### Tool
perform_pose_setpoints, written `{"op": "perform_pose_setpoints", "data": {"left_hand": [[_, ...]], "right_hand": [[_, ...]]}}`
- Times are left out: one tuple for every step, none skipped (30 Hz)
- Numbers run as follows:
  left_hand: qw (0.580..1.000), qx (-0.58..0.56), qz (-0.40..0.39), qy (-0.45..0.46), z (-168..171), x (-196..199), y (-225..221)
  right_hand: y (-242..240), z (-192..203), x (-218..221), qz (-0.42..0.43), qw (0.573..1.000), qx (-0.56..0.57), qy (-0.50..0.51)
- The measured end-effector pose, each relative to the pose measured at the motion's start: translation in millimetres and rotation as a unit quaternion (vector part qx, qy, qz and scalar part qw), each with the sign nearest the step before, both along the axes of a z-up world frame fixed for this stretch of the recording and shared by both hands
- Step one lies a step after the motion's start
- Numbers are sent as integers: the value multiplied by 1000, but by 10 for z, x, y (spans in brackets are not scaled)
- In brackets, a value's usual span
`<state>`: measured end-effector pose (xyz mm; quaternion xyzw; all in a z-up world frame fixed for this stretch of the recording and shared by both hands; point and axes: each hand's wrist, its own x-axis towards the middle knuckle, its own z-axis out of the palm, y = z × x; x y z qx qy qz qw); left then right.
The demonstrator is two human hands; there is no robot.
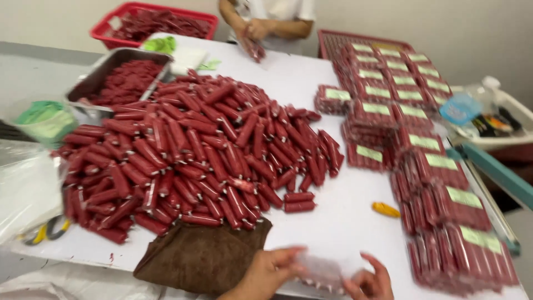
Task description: Manually packing sausages into plastic bags from a large pile on a production table
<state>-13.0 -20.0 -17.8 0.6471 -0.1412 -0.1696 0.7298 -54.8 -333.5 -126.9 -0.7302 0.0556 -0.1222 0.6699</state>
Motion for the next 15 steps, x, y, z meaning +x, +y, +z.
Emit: {"op": "perform_pose_setpoints", "data": {"left_hand": [[987,-16,105,118,-30,23,-76],[988,-10,90,124,84,-34,-48],[969,161,125,-140,213,-55,-20],[853,309,147,-394,348,-74,14],[854,308,138,-396,478,-73,-15],[764,314,114,-552,607,-76,-38],[652,310,84,-687,735,-111,-54],[654,307,77,-687,588,-16,-58],[665,361,-49,-652,434,72,-74],[661,406,-175,-606,279,157,-87],[660,405,-179,-606,270,244,-97],[718,362,-171,-570,259,330,-105],[774,315,-159,-525,234,379,-125],[777,314,-162,-521,291,390,-123],[818,278,-164,-476,365,448,-114]], "right_hand": [[325,597,152,-7,1000,12,16],[483,881,116,-22,999,16,23],[632,1182,141,3,997,44,59],[781,1489,178,27,992,74,94],[799,1545,211,19,992,77,95],[822,1601,241,31,987,115,109],[852,1652,249,45,979,155,124],[837,1642,268,38,978,158,127],[811,1631,297,38,976,150,150],[787,1620,327,39,974,143,172],[769,1640,332,36,974,145,173],[753,1659,336,20,981,84,172],[724,1677,320,7,984,20,176],[703,1699,217,5,983,20,182],[683,1733,172,17,988,-126,85]]}}
